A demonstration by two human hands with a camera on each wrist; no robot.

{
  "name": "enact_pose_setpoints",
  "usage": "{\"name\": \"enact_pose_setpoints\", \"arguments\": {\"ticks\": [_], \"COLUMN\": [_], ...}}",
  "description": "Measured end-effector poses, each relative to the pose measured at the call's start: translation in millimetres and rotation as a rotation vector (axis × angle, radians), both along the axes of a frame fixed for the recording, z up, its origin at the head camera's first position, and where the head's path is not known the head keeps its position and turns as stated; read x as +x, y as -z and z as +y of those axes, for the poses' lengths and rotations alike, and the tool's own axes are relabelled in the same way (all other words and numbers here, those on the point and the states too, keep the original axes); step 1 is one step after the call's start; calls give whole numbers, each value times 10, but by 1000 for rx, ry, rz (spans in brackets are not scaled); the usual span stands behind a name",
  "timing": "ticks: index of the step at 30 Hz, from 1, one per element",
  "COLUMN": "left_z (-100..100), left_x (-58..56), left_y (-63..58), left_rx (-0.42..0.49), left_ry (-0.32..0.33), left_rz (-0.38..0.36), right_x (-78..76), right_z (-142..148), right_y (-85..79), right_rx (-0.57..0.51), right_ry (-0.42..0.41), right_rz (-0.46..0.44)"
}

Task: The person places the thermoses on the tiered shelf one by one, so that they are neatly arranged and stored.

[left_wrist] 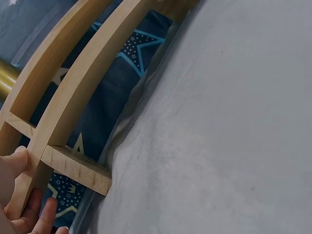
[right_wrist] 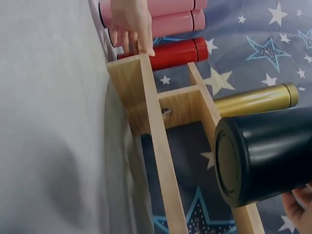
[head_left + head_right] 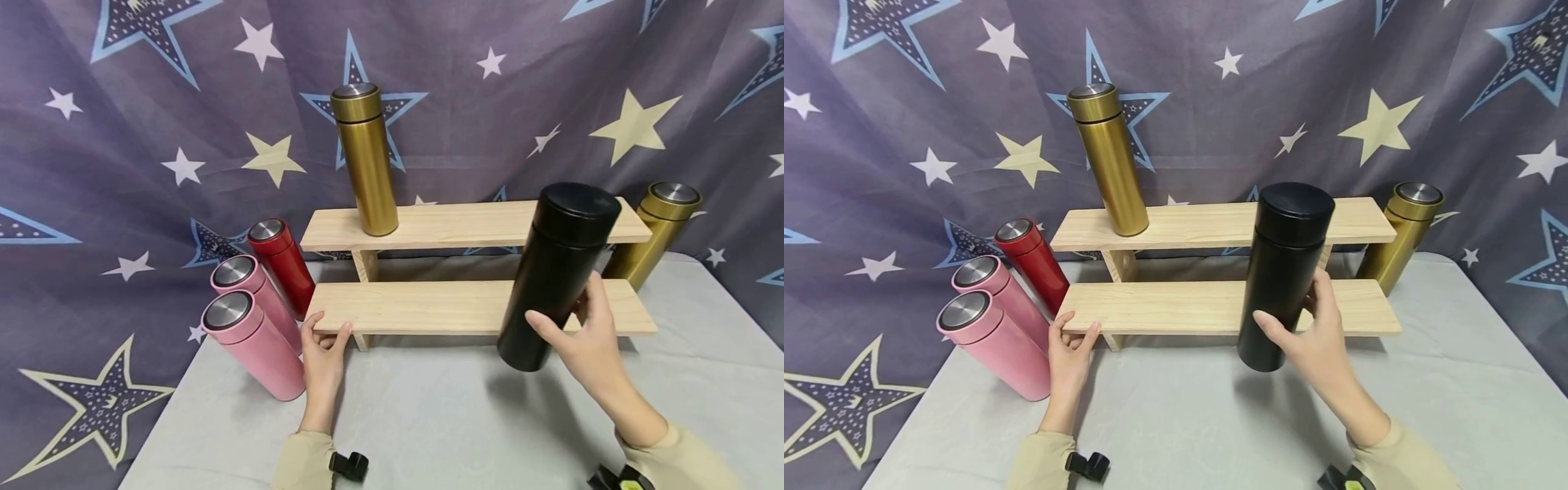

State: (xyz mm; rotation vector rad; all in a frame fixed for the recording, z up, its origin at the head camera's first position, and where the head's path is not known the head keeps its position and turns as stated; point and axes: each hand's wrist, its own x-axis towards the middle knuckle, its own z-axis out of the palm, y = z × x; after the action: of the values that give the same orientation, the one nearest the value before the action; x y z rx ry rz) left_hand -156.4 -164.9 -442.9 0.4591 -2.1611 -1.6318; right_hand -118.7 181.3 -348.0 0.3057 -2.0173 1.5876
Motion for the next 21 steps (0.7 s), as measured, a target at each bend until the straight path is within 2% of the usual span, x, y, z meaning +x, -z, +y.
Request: {"name": "enact_pose_setpoints", "arguments": {"ticks": [10, 21], "left_z": [-25, -22], "left_x": [-17, -17], "left_y": [0, 20], "left_rx": [-9, -12], "left_ry": [0, 4], "left_rz": [-11, -26], "right_x": [-248, -551], "right_z": [-215, -245], "right_y": [-93, -287], "right_rx": [-21, -105], "right_ry": [-51, -80], "right_rz": [0, -38]}}
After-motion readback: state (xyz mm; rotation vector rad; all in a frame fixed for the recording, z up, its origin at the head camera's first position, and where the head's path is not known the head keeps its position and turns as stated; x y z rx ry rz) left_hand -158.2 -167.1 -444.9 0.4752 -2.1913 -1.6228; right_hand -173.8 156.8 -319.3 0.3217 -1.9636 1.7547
